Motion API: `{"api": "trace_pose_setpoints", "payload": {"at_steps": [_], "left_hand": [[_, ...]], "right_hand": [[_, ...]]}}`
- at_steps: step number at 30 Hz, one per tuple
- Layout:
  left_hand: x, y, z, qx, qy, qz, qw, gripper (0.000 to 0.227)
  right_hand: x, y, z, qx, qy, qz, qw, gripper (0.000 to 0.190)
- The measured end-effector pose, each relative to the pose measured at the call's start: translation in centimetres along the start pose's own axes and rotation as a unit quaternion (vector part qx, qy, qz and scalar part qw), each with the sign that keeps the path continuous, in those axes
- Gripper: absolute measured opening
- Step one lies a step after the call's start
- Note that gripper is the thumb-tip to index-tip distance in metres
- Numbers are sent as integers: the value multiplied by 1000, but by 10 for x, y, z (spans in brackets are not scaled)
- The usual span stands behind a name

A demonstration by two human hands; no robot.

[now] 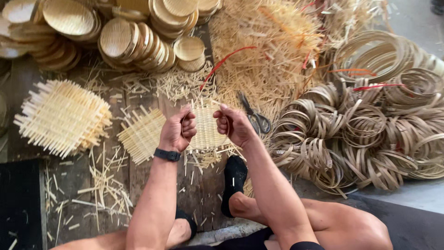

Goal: The person assembles bamboo strips around a circular wooden base and trims the excess material with scissors. They weave additional strips into the structure to secure the basket components together.

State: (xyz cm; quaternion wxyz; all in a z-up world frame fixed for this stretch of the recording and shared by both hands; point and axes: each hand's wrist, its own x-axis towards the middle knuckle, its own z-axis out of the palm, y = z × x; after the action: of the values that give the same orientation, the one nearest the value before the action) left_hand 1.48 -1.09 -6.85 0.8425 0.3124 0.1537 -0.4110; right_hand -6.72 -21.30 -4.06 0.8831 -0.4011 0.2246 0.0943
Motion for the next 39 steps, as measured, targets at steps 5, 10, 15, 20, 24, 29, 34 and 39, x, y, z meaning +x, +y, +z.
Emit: {"api": "trace_pose_setpoints", "payload": {"at_steps": [5, 10, 15, 20, 24, 29, 34, 39], "left_hand": [[2, -14, -2, 38, 12, -16, 999, 32], [3, -16, -8, 53, -3, -1, 999, 33], [9, -9, -20, 45, 116, 67, 990, 16], [42, -39, -73, 365, 231, 201, 879, 12], [73, -63, -117, 577, 252, 293, 720, 18], [85, -70, -126, 634, 317, 260, 655, 18], [79, -65, -117, 617, 334, 211, 680, 16], [79, -65, -118, 616, 316, 235, 682, 14]], "right_hand": [[16, 15, -13, 4, 62, -1, 998, 32], [18, 17, -27, -68, 69, -10, 995, 34], [12, 14, -35, -337, 87, -57, 936, 19], [34, 37, -41, -452, 270, -21, 850, 21], [61, 66, -61, -521, 275, -71, 805, 19], [81, 93, -79, -557, 300, -50, 773, 17], [81, 93, -79, -502, 310, -31, 807, 20], [74, 88, -72, -525, 322, -29, 788, 20]]}}
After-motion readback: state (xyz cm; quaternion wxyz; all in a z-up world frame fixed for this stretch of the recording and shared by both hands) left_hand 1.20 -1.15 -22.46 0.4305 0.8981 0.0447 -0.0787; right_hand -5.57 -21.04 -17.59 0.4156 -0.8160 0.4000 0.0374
